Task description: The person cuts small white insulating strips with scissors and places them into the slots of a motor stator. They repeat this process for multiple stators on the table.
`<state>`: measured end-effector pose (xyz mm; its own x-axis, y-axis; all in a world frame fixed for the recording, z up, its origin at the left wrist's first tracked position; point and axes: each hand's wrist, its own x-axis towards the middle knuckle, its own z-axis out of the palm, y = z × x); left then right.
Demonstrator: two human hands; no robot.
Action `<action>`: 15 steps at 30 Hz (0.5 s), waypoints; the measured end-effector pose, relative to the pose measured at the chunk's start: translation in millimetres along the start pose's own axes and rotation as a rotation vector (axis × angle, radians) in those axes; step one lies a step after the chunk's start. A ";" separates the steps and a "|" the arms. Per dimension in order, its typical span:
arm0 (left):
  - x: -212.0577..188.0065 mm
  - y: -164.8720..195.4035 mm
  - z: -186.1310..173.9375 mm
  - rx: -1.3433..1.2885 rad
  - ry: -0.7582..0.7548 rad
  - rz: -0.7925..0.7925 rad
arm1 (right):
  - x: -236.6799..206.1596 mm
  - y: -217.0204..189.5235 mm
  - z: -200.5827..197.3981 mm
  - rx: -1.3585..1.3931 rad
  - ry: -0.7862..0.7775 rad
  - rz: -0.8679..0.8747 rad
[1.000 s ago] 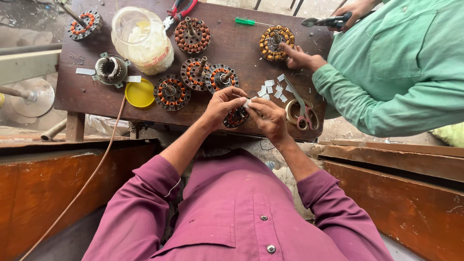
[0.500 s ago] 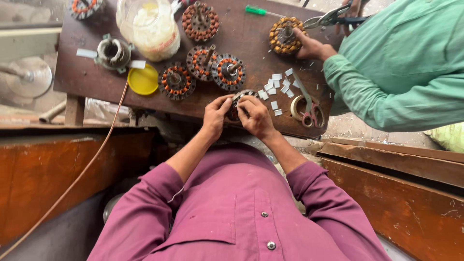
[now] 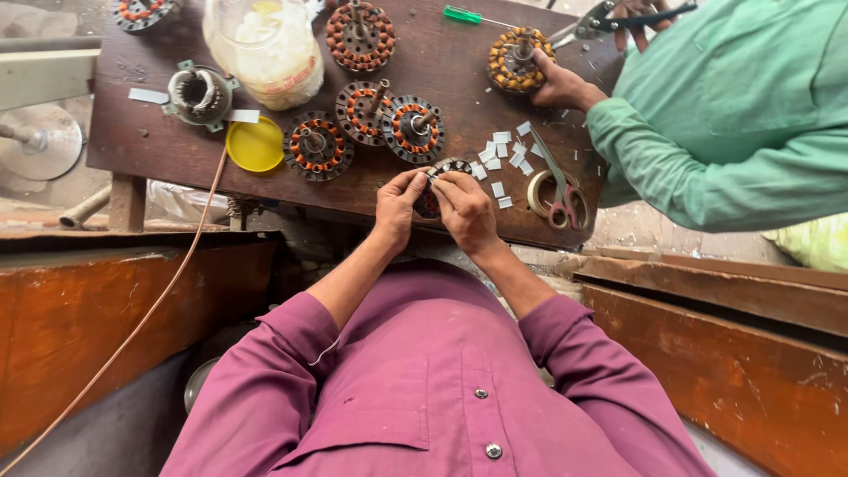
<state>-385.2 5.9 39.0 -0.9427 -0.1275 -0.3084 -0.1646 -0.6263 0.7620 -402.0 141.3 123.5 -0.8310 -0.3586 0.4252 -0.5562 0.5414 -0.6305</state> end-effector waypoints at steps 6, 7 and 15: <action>-6.6 0.2 10.5 0.146 0.022 0.101 | 4.4 2.6 4.9 -0.037 0.060 -0.015; -7.1 1.1 12.7 0.183 0.022 0.136 | 3.7 4.7 5.7 -0.047 0.066 -0.034; 2.2 39.1 15.9 0.766 -0.056 0.286 | -17.9 66.5 -44.2 -0.162 -0.110 0.285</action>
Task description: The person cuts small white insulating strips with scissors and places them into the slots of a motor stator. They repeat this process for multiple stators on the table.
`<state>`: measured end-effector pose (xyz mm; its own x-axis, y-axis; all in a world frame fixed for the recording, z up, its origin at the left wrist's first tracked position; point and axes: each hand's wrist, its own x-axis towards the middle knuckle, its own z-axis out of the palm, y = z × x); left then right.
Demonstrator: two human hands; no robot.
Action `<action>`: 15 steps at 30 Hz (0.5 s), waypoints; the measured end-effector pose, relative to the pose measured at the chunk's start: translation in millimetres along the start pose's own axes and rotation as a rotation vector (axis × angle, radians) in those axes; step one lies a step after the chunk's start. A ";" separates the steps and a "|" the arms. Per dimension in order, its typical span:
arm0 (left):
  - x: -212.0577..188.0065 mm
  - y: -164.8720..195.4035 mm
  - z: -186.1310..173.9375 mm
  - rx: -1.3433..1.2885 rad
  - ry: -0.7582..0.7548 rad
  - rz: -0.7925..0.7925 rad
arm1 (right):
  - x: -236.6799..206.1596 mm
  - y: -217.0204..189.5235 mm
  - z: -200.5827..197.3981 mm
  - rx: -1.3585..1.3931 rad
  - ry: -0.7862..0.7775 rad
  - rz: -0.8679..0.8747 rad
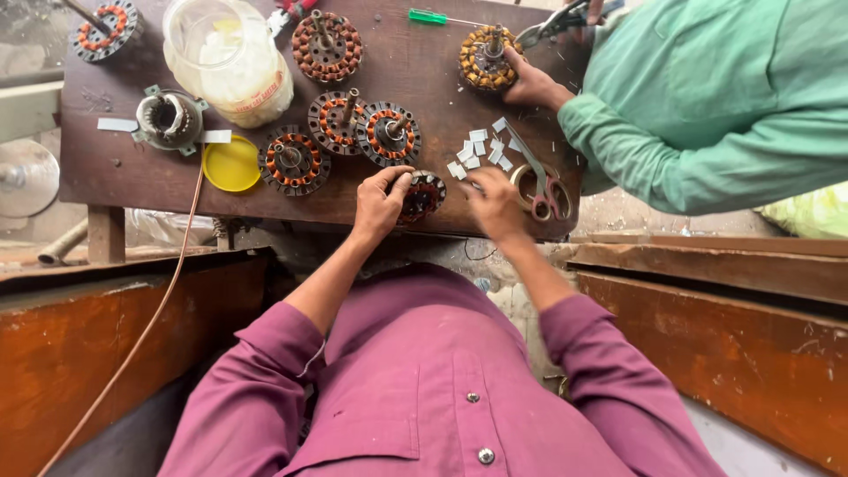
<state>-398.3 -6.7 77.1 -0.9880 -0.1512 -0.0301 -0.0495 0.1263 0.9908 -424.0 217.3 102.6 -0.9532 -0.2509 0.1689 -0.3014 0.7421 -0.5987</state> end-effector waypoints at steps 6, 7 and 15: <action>-1.0 10.4 -5.9 0.111 -0.014 0.152 | 10.6 56.4 -14.4 -0.308 -0.433 0.021; -0.6 10.8 -3.6 0.115 -0.026 0.180 | 16.3 58.7 -13.1 -0.335 -0.480 0.032; 3.8 8.0 -8.4 0.039 -0.025 0.115 | 24.5 26.4 -27.3 -0.050 -0.115 0.096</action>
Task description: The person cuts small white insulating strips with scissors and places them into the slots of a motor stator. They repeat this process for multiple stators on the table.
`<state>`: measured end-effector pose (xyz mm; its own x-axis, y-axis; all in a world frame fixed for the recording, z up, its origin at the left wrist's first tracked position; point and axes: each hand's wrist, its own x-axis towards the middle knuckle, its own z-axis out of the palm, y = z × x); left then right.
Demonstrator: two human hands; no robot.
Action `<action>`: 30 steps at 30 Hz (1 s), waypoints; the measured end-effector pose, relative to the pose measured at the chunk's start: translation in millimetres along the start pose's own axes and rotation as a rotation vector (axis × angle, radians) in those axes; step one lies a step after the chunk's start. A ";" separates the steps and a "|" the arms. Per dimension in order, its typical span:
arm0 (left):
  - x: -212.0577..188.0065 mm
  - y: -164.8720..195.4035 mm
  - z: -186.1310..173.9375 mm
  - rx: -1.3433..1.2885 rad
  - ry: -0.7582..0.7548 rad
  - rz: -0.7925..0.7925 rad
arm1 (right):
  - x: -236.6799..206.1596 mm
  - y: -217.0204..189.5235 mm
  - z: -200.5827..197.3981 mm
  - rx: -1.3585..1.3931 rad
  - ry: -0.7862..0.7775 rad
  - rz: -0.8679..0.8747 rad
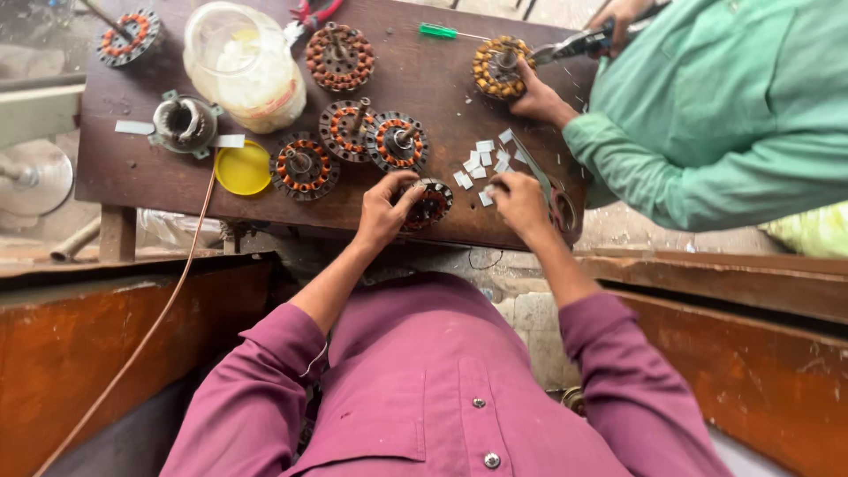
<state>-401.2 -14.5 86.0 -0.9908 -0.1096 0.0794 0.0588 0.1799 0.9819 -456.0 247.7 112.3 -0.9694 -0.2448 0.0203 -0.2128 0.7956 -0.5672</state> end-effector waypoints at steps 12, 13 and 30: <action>5.3 -13.9 13.4 -0.643 -0.157 -0.334 | -36.6 -80.7 45.6 0.409 0.342 -0.110; 4.5 -16.9 9.9 -0.746 -0.229 -0.377 | -35.7 -80.5 49.3 0.397 0.340 -0.149; -0.8 -21.2 12.6 -0.721 -0.172 -0.481 | -3.3 -79.9 74.4 0.311 0.260 0.064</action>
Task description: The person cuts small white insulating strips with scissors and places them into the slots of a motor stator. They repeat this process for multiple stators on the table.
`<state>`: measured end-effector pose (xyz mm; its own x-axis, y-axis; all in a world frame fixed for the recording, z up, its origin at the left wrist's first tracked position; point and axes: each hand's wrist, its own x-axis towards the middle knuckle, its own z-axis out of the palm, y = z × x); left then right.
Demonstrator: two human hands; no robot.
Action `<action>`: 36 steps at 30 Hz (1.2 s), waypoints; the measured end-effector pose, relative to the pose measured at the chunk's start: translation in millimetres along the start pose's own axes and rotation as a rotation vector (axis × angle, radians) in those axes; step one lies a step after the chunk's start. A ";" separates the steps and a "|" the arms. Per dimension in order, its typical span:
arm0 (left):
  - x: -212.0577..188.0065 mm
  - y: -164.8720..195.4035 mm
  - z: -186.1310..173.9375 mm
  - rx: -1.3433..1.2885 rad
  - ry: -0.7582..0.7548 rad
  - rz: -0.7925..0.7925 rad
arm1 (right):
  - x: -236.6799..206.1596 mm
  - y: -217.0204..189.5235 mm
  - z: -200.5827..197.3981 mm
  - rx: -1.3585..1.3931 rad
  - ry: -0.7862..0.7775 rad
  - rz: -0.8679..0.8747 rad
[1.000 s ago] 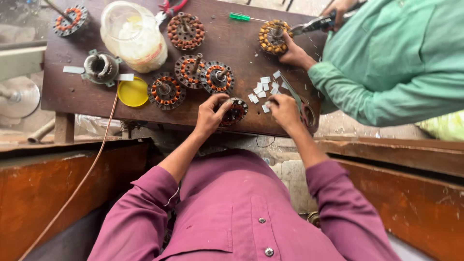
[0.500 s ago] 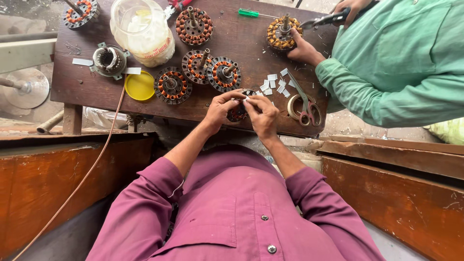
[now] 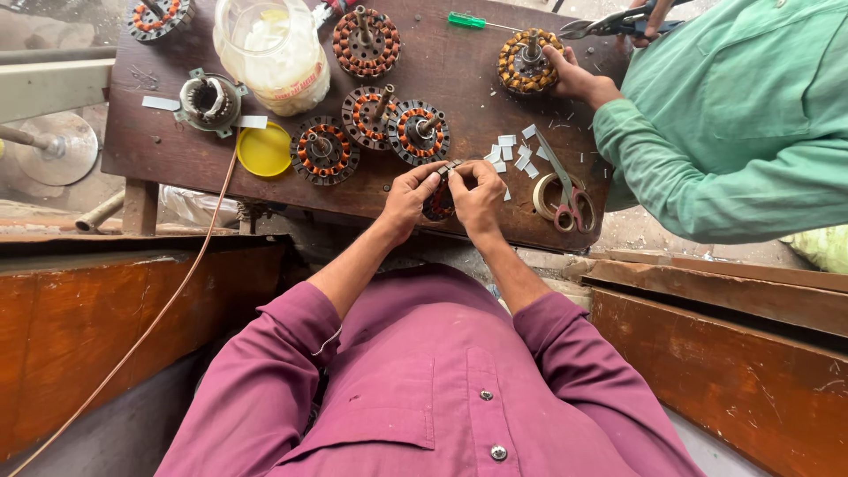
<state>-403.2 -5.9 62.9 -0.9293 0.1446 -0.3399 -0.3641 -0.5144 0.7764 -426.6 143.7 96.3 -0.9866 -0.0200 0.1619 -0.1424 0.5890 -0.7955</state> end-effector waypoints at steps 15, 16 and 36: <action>7.7 -16.0 -12.3 0.109 0.017 0.132 | -4.0 -16.8 -25.9 -0.099 -0.026 -0.445; 7.3 -15.5 -11.5 0.147 0.039 0.147 | -3.0 -16.7 -26.4 -0.115 -0.050 -0.442; -22.6 -3.9 17.5 0.593 0.350 0.438 | 9.7 78.8 -60.7 -0.414 -0.233 0.032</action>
<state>-381.9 7.6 76.8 -0.9572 -0.2891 -0.0101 -0.0358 0.0839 0.9958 -442.6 239.0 70.6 -0.9883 -0.1493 -0.0318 -0.1147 0.8636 -0.4910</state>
